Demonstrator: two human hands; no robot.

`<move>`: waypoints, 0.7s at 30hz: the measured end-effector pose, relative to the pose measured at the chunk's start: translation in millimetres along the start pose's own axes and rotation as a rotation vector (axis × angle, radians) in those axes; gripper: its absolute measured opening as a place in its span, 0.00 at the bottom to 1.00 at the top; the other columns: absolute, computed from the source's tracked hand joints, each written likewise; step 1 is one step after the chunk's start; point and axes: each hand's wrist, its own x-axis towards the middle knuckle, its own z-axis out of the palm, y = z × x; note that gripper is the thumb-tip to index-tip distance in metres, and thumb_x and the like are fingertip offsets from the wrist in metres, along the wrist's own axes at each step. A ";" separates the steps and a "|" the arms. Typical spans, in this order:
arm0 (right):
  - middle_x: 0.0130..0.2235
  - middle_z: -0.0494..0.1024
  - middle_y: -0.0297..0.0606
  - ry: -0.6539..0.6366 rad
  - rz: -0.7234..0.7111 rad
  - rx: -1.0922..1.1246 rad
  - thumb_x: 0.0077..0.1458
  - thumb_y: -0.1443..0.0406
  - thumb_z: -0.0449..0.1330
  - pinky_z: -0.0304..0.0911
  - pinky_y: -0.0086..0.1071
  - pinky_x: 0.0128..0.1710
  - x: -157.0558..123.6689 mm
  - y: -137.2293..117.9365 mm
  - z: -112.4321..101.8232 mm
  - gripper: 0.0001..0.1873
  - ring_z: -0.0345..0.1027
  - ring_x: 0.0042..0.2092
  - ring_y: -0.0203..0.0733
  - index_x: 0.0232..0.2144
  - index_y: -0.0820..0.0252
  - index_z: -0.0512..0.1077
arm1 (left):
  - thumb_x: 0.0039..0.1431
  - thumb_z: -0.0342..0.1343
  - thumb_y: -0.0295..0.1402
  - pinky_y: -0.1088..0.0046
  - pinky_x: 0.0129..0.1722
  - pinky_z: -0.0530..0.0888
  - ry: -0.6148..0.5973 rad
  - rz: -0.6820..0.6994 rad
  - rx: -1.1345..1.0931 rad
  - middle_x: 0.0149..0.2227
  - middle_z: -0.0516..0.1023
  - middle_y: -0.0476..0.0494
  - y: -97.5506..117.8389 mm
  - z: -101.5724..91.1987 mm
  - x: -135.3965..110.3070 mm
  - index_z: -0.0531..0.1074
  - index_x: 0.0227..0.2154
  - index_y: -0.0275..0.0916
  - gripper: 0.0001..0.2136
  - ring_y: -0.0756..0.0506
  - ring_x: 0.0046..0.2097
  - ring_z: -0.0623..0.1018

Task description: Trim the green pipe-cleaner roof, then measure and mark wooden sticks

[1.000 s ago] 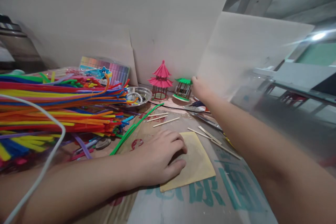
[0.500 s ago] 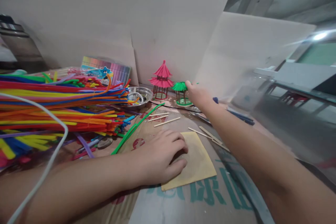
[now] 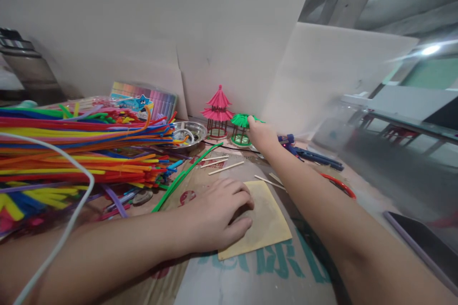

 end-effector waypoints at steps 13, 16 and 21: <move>0.51 0.78 0.44 -0.325 -0.175 0.150 0.69 0.61 0.52 0.67 0.37 0.47 -20.0 -43.2 -30.0 0.15 0.73 0.51 0.47 0.53 0.56 0.71 | 0.62 0.55 0.37 0.60 0.53 0.72 0.012 -0.007 0.032 0.44 0.76 0.42 1.0 0.0 0.2 0.75 0.42 0.37 0.11 0.40 0.50 0.73; 0.52 0.75 0.44 -0.504 -0.194 0.152 0.65 0.59 0.60 0.71 0.44 0.47 -1.0 -68.7 -20.7 0.17 0.73 0.48 0.45 0.51 0.62 0.72 | 0.62 0.55 0.37 0.60 0.52 0.72 0.026 -0.003 0.036 0.44 0.76 0.42 1.1 -0.8 -0.4 0.75 0.43 0.38 0.11 0.40 0.49 0.73; 0.53 0.74 0.44 -0.653 -0.204 0.120 0.64 0.60 0.61 0.72 0.45 0.47 27.3 -98.0 -7.6 0.18 0.73 0.49 0.46 0.53 0.61 0.70 | 0.63 0.54 0.37 0.59 0.54 0.72 0.033 0.009 0.032 0.45 0.75 0.42 0.7 -1.5 -2.5 0.75 0.42 0.38 0.11 0.40 0.50 0.73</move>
